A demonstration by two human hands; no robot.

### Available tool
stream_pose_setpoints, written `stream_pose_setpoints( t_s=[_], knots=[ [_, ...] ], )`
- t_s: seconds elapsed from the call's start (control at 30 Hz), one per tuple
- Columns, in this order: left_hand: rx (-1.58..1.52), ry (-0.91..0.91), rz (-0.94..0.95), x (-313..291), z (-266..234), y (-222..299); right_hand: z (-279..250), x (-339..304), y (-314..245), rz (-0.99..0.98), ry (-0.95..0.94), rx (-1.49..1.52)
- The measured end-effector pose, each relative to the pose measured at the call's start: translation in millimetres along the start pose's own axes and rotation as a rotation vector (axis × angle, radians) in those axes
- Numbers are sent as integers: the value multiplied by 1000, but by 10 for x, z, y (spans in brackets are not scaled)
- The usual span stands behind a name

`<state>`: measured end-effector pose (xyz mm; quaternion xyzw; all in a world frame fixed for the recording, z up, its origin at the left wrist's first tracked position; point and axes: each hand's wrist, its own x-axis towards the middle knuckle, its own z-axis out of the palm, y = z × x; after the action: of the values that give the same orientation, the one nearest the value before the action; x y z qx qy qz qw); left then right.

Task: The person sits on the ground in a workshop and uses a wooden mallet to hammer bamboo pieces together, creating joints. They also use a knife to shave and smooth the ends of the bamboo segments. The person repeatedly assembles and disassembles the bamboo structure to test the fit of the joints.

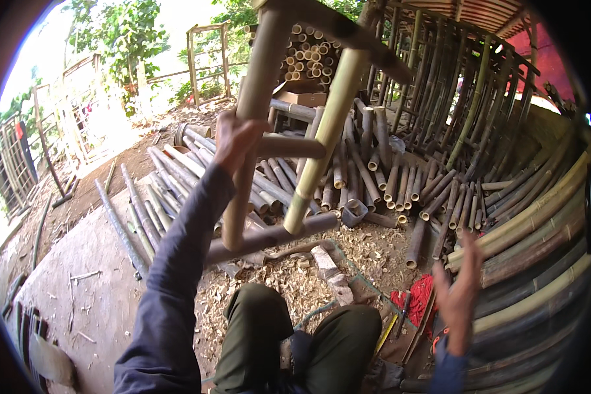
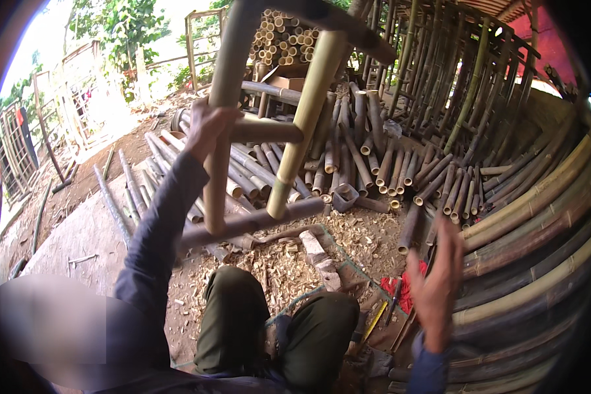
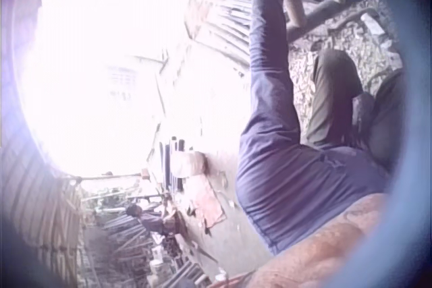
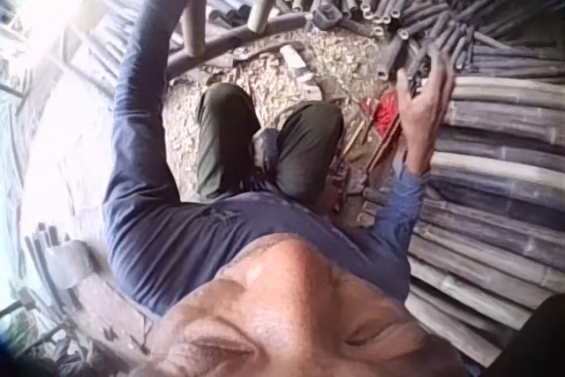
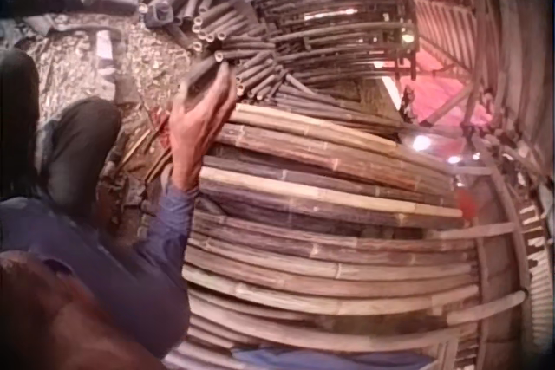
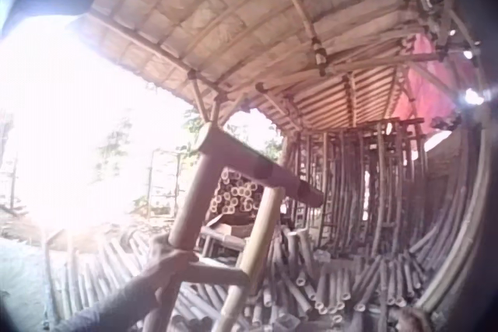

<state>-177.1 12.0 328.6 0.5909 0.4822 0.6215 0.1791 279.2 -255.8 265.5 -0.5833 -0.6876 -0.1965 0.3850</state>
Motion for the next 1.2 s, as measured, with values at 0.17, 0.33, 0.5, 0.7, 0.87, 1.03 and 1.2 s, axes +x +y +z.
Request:
stream_pose_setpoints(
  t_s=[0.17,0.33,0.5,0.7,0.87,1.03,1.2],
  knots=[
    [688,82,280,194,-29,1028,-357,2021,-703,-603,397,-180],
    [855,-6,684,305,252,1223,-166,3082,-445,-642,195,-412],
    [1075,-35,991,638,390,696,1053,2332,-88,-312,-193,-76],
    [1156,-2,1048,1118,1012,-272,2928,1806,150,-212,-81,83],
    [1193,-130,1015,1481,1547,-1088,3967,1663,249,-83,-108,272],
    [1235,-228,935,1709,1971,-1915,4731,1599,482,-27,-178,309],
    [1055,-50,861,2033,2303,-2440,4921,1889,496,24,-246,305]
  ],
)
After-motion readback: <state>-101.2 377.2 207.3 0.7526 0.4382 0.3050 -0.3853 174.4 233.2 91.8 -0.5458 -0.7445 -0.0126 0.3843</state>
